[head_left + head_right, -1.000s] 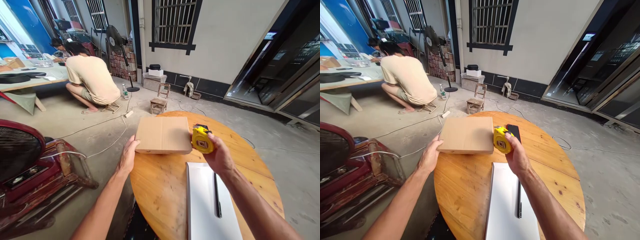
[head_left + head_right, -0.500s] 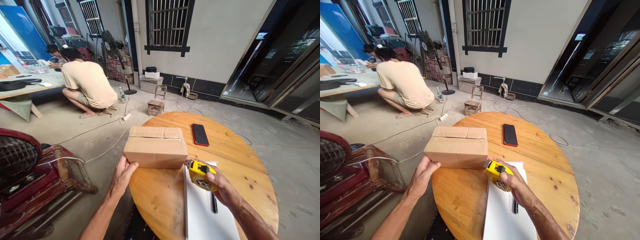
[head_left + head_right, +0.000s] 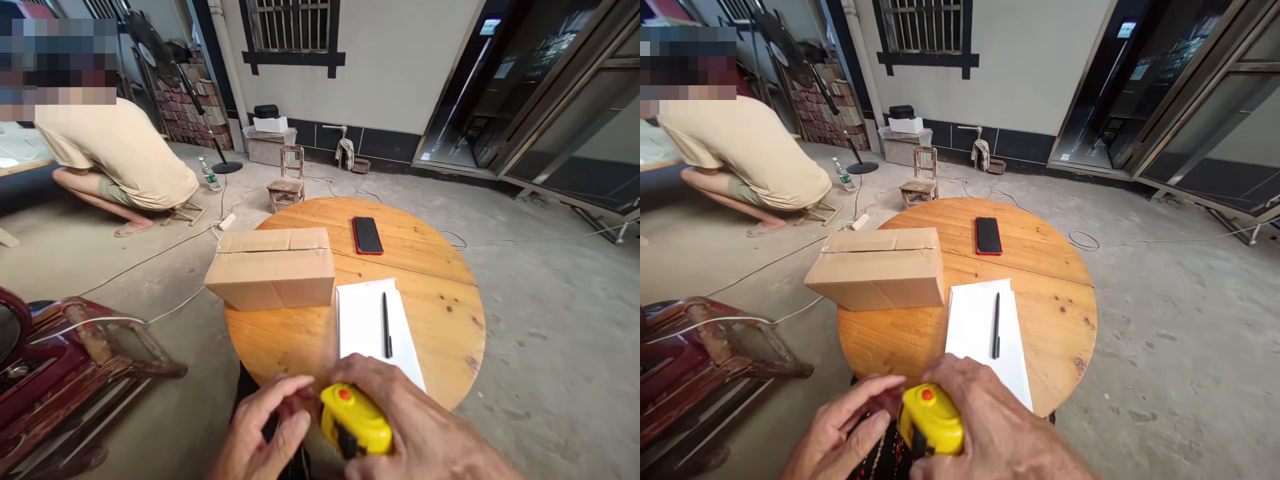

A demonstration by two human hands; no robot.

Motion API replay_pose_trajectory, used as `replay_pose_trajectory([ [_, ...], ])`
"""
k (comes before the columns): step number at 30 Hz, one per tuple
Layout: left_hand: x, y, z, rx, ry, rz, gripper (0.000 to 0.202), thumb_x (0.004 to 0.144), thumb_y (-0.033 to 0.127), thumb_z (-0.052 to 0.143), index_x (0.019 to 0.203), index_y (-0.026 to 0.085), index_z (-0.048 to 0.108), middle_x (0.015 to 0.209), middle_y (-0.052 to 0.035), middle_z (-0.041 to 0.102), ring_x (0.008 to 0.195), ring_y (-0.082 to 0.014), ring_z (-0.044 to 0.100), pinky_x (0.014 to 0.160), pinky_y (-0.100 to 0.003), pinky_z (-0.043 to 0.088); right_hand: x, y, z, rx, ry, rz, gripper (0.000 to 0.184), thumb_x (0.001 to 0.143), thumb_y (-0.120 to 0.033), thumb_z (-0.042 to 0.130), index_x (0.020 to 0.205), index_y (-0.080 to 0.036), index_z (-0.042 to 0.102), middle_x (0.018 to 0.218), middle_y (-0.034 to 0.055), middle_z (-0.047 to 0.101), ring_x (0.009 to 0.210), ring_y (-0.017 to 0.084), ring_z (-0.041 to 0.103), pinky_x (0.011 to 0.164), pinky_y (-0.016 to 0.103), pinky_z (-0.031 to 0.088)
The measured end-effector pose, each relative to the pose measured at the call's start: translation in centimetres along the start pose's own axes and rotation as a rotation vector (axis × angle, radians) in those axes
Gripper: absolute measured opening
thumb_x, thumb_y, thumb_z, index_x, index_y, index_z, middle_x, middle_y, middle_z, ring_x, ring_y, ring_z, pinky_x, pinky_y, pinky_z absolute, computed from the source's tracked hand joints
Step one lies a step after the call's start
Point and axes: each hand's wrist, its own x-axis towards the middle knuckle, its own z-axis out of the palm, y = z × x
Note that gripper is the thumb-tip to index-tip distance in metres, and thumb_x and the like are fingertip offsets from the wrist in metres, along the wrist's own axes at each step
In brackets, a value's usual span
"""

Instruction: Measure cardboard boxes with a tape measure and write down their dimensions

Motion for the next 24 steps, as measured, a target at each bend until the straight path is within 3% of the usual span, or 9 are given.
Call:
replay_pose_trajectory([
  [2,0.3,1.0,1.5,-0.06,-0.149,-0.02,0.037,0.08,0.055,0.064,0.104,0.029,0.073,0.092,-0.0064,0.071,0.085,-0.0263,0.066,0.075,-0.031,0.056,0.1,-0.1,1.0,-0.108,0.022,-0.016,0.057,0.057,-0.033,0.08,0.111,-0.025,0.063,0.111,0.0053,0.061,0.102,0.028,0.056,0.089,0.038,0.047],
  [4,1.0,1.7,2.2,-0.059,-0.217,-0.016,0.033,0.083,0.055,0.061,0.095,0.027,0.073,0.082,-0.0041,0.069,0.076,-0.0221,0.063,0.069,-0.027,0.053,0.1,-0.2,1.4,-0.173,0.042,-0.008,0.056,0.058,-0.033,0.08,0.11,-0.023,0.063,0.108,0.0061,0.061,0.101,0.027,0.056,0.088,0.039,0.048],
  [9,1.5,2.0,1.6,0.049,-0.209,-0.013,0.035,0.081,0.055,0.063,0.071,0.022,0.062,0.064,0.0008,0.054,0.061,-0.0145,0.048,0.056,-0.021,0.042,-0.5,-0.8,0.6,-0.223,0.002,-0.002,0.058,0.063,-0.034,0.079,0.119,-0.026,0.065,0.113,0.0072,0.064,0.108,0.031,0.057,0.093,0.044,0.049],
  [13,1.1,2.4,-2.3,-0.104,-0.168,-0.004,0.033,0.079,0.054,0.067,0.071,0.022,0.061,0.067,-0.0007,0.055,0.063,-0.0157,0.049,0.059,-0.025,0.043,-2.7,0.8,-1.2,-0.158,0.113,-0.034,0.063,0.068,-0.034,0.078,0.129,-0.039,0.063,0.135,0.0065,0.06,0.119,0.038,0.056,0.098,0.05,0.05],
  [15,1.2,3.0,-5.3,-0.176,-0.022,0.089,0.033,0.077,0.053,0.069,0.067,0.022,0.063,0.065,-0.0023,0.056,0.061,-0.017,0.05,0.059,-0.028,0.044,-4.0,2.5,-2.7,-0.085,0.223,-0.025,0.065,0.067,-0.031,0.08,0.128,-0.045,0.064,0.137,0.0025,0.06,0.123,0.042,0.054,0.099,0.055,0.05],
  [18,2.1,4.4,-9.7,-0.188,0.252,0.175,0.031,0.074,0.05,0.07,0.065,0.021,0.067,0.063,-0.0032,0.057,0.058,-0.0176,0.05,0.055,-0.029,0.045,-4.7,4.3,-5.7,0.03,0.348,0.057,0.068,0.058,-0.025,0.086,0.122,-0.043,0.069,0.14,0.0007,0.058,0.13,0.047,0.047,0.103,0.06,0.046],
  [21,4.1,6.1,-12.5,-0.079,0.395,0.256,0.027,0.075,0.046,0.068,0.07,0.019,0.068,0.066,-0.0035,0.061,0.063,-0.0183,0.055,0.057,-0.028,0.045,-2.6,3.3,-8.8,-0.016,0.377,0.105,0.066,0.052,-0.027,0.09,0.115,-0.037,0.074,0.135,0.0044,0.063,0.131,0.049,0.046,0.104,0.062,0.043],
  [24,7.4,7.6,-13.7,0.06,0.397,0.298,0.031,0.076,0.047,0.062,0.069,0.018,0.065,0.063,-0.0032,0.061,0.062,-0.0171,0.056,0.057,-0.027,0.043,1.3,0.0,-11.1,-0.121,0.346,0.036,0.057,0.051,-0.035,0.09,0.107,-0.035,0.078,0.12,0.006,0.072,0.119,0.047,0.057,0.1,0.061,0.044],
])
